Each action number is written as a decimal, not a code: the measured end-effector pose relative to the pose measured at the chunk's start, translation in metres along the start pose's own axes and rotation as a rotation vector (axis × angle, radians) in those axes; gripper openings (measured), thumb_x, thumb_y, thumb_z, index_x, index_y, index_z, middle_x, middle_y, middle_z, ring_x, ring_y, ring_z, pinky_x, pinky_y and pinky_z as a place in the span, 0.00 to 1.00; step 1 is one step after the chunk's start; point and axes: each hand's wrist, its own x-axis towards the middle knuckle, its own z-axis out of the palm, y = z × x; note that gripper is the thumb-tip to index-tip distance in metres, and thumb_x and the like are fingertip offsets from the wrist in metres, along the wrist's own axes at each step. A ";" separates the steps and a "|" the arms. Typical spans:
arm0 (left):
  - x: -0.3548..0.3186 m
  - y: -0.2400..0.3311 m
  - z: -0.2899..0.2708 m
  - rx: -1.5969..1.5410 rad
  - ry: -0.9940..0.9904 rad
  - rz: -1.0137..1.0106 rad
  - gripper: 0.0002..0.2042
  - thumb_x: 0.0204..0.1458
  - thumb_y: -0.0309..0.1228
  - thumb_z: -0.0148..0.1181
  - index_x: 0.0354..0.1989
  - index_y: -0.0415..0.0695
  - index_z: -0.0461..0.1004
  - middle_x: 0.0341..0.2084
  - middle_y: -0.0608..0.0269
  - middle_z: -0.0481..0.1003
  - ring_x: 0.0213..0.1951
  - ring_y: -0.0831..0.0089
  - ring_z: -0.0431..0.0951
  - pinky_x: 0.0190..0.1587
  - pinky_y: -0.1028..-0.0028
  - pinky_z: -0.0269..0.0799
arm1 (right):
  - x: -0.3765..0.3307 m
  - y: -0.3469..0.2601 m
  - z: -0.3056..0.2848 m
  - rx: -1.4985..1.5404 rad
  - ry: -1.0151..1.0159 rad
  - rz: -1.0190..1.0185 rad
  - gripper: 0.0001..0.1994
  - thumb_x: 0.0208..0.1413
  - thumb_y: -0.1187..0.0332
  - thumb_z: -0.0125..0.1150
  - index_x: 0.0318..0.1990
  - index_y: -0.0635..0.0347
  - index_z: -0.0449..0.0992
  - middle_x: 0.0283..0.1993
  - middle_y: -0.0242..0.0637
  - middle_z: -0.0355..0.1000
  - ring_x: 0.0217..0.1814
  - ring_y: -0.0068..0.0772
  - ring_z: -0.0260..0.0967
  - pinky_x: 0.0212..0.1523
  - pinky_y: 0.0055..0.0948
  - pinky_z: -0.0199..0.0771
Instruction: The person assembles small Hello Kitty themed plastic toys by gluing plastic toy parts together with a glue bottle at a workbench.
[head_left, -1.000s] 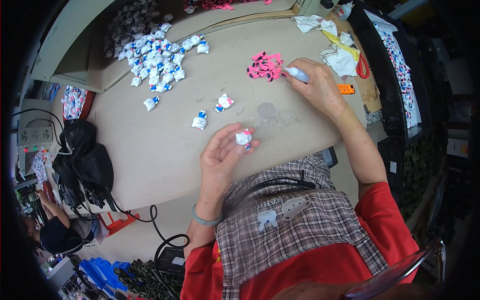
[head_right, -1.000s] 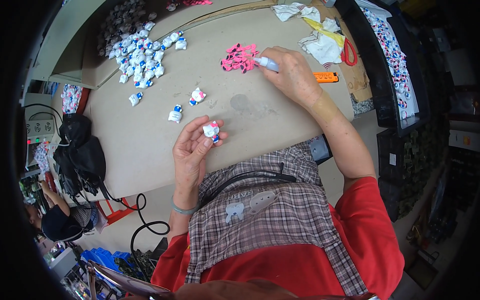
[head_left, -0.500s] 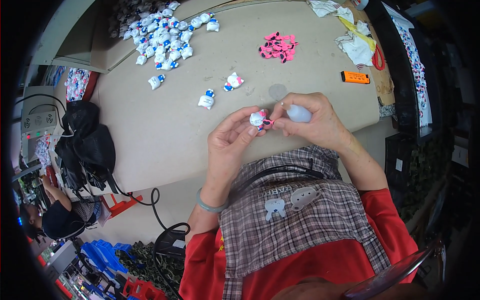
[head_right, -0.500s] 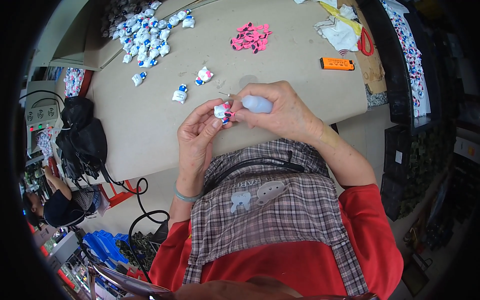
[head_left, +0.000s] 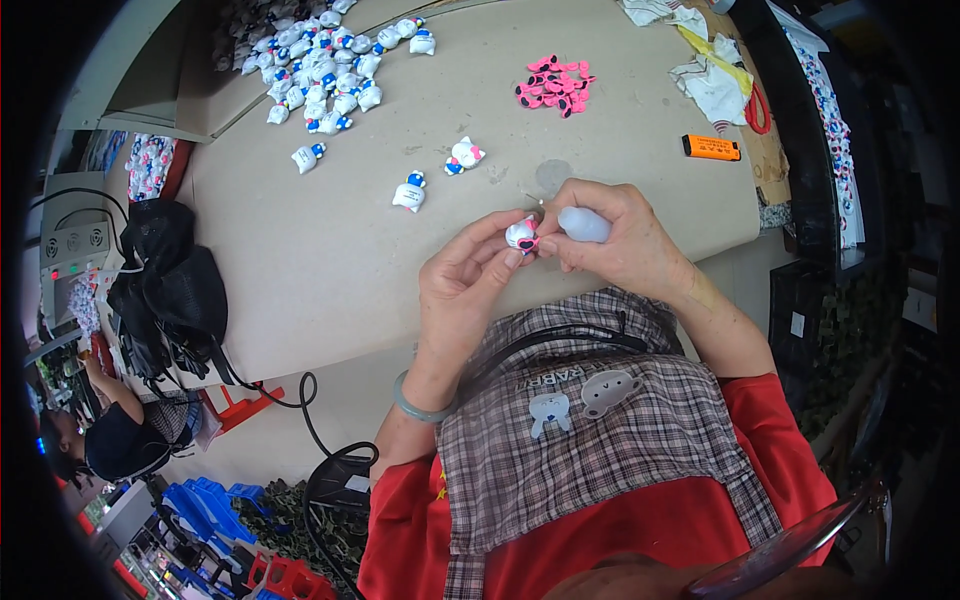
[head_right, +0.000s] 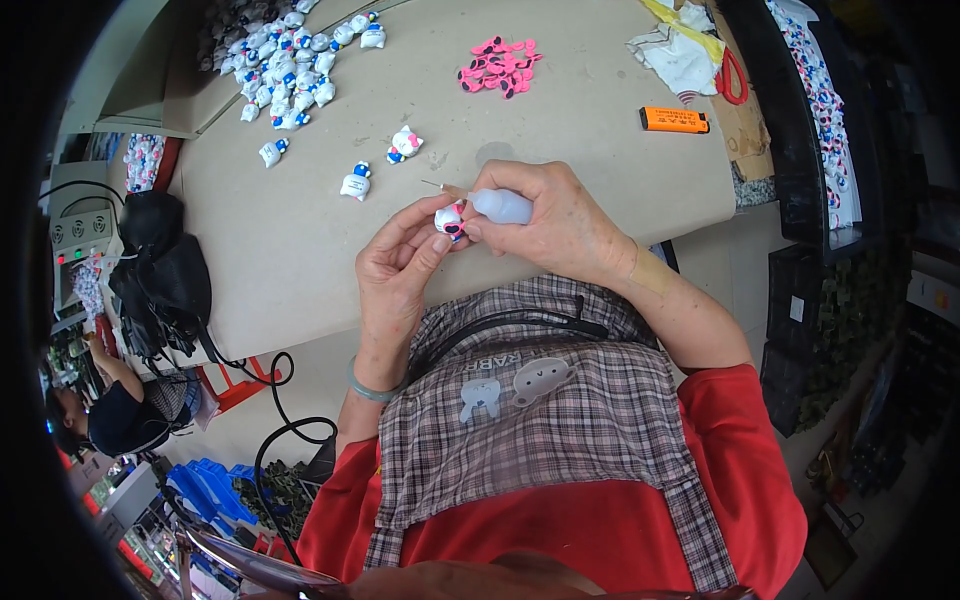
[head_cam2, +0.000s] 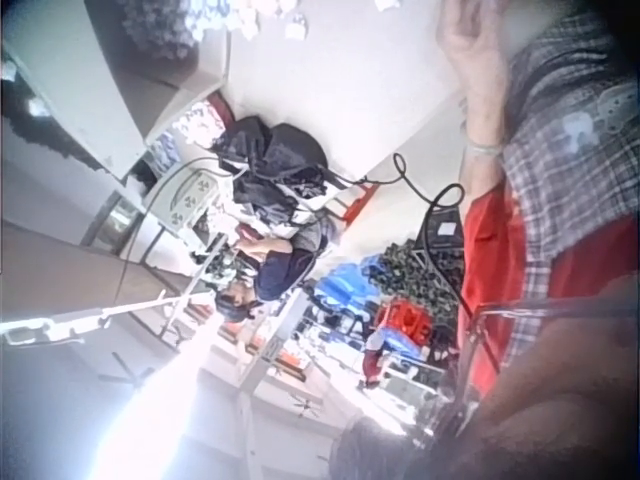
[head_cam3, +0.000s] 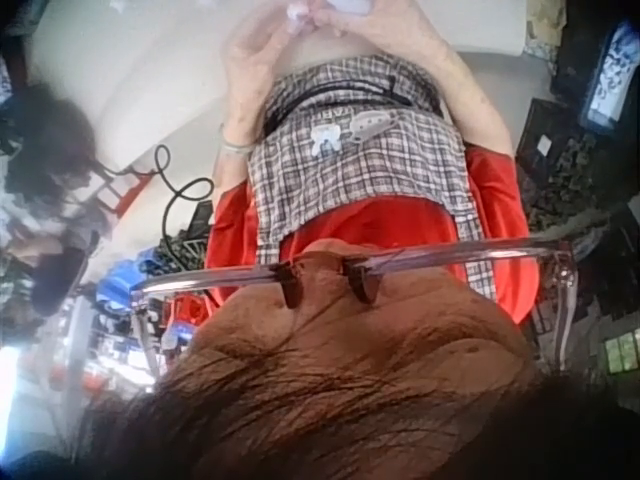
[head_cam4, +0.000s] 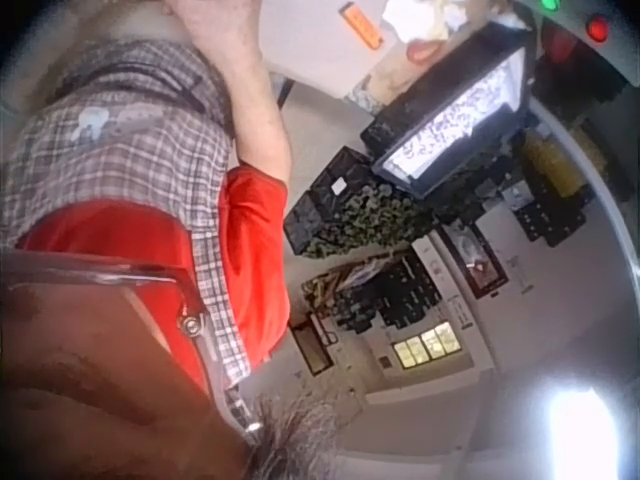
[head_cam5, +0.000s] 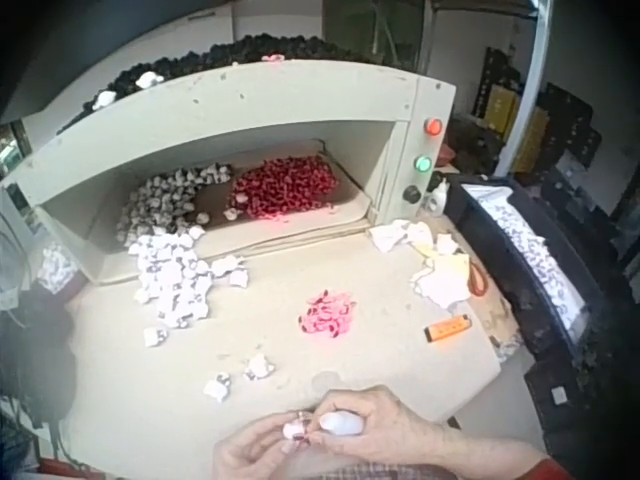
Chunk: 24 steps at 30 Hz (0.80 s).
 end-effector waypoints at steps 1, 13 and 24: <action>0.000 0.000 0.000 0.006 -0.009 0.000 0.16 0.56 0.16 0.53 0.54 0.32 0.68 0.48 0.54 0.74 0.48 0.71 0.76 0.53 0.73 0.72 | 0.000 0.000 0.000 0.001 0.001 0.002 0.05 0.51 0.76 0.65 0.31 0.63 0.73 0.27 0.31 0.72 0.25 0.16 0.68 0.27 0.19 0.71; -0.002 -0.001 0.009 0.067 0.064 0.074 0.13 0.56 0.17 0.54 0.50 0.32 0.69 0.49 0.50 0.74 0.51 0.67 0.75 0.55 0.70 0.72 | -0.004 -0.001 0.014 -0.083 0.148 0.020 0.09 0.51 0.75 0.66 0.33 0.62 0.69 0.29 0.31 0.72 0.24 0.17 0.68 0.25 0.20 0.71; 0.000 -0.009 0.006 0.084 0.088 0.083 0.12 0.58 0.19 0.53 0.50 0.31 0.69 0.47 0.49 0.74 0.47 0.67 0.77 0.52 0.70 0.74 | 0.000 0.011 0.016 -0.246 0.284 -0.164 0.12 0.49 0.66 0.68 0.33 0.61 0.71 0.28 0.41 0.74 0.29 0.42 0.76 0.30 0.32 0.73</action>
